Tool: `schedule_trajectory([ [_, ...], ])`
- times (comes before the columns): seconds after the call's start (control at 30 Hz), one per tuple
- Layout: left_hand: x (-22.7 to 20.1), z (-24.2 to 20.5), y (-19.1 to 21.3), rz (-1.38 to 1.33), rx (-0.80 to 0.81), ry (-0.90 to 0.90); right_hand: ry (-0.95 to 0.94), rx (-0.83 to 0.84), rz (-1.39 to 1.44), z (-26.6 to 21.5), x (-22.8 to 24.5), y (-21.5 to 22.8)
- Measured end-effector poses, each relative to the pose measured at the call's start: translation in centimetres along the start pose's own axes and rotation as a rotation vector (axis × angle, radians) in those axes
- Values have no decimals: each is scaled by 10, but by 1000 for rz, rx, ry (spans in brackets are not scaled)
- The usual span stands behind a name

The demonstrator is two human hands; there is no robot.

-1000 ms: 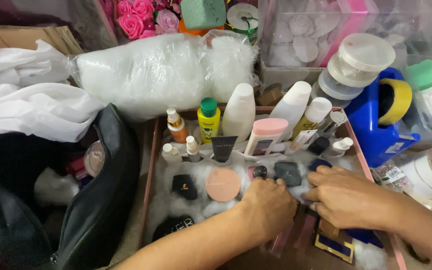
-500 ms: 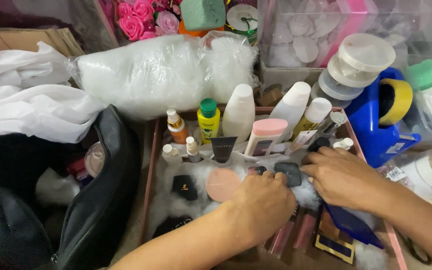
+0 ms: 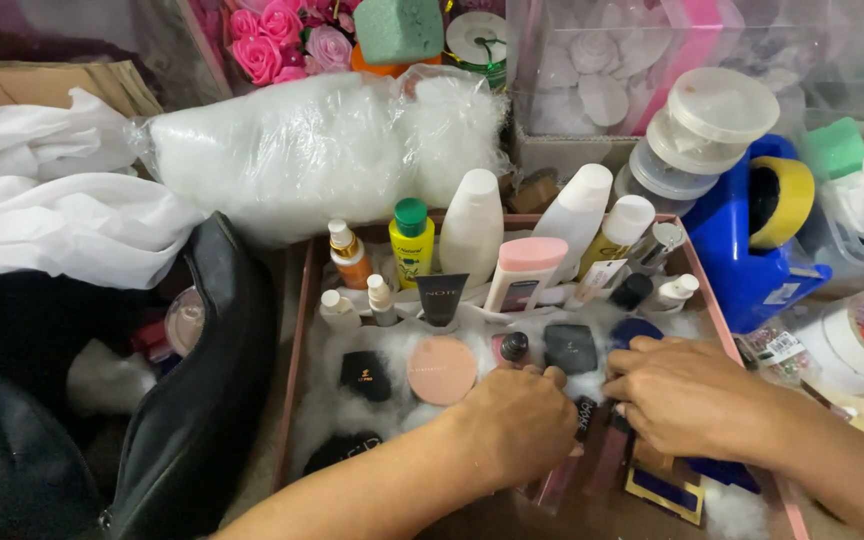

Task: Organizing various makeup products in a tray by adding cotton wool padding and repositioning items for display.

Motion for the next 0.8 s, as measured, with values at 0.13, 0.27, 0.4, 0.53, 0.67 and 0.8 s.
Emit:
schedule_trajectory([
  [0.13, 2, 2, -4, 42, 0, 10, -3, 36, 46, 2, 2, 0],
  [0.27, 1, 0, -9, 1, -70, 20, -16, 50, 70, -2, 4, 9],
  [0.4, -1, -14, 5, 11, -266, -22, -64, 20, 189, -14, -4, 23],
  [0.53, 11, -49, 82, -25, -231, -60, -160, -152, 180, -38, -19, 68],
  [0.67, 60, -63, 156, 57, -248, 190, -180, -383, 128, -33, -17, 152],
  [0.8, 133, -49, 187, -37, -799, 451, -251, -582, -22, 14, -21, 216],
])
Point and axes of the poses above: each hand's wrist, its own z-axis towards the middle knuckle, its own y-axis out of the back of the hand, x = y × z, the point moved 4 cm from there along z, towards the middle knuckle, and after that the axes turned 11 degrees about y, right-handed, at the moved point
